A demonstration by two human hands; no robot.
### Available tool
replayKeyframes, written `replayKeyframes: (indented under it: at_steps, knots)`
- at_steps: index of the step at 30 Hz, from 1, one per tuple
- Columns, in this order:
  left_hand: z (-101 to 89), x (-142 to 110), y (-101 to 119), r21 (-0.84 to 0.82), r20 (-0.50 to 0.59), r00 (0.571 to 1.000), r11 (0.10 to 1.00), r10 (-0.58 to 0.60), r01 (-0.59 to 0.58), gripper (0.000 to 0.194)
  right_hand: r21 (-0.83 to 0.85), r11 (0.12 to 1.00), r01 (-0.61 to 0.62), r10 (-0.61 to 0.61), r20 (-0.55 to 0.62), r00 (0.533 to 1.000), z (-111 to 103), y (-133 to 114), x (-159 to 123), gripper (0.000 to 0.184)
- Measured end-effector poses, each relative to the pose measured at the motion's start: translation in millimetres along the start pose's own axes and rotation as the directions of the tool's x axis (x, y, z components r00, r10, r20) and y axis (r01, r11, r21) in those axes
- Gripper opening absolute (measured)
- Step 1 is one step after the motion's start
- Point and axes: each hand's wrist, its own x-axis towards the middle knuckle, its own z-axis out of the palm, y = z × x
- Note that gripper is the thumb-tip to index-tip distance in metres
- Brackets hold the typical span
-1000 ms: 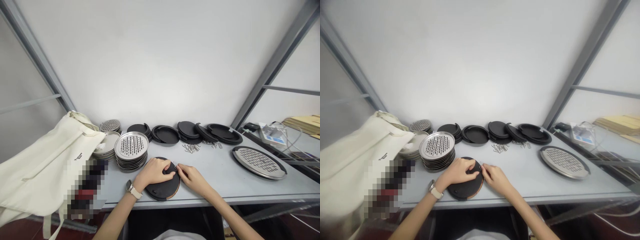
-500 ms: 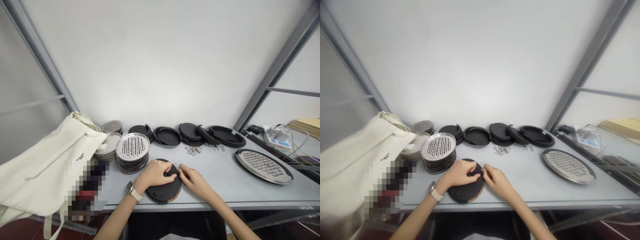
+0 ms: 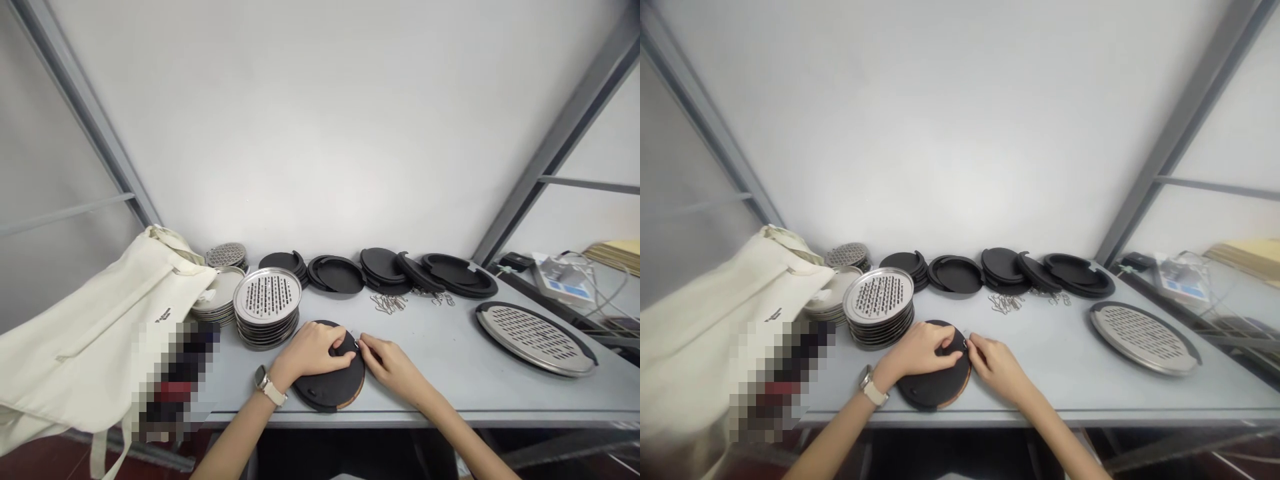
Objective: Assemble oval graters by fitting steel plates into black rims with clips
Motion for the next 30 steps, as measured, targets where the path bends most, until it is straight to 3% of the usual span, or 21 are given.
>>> replayKeyframes:
  at_steps: [30]
  knots:
    - [0.6,1.4,-1.3,0.035,0.003,1.000,0.999,0.023,-0.023,0.026,-0.045,0.999,0.025,-0.024,0.019,1.000,0.7,3.4,0.8,0.028]
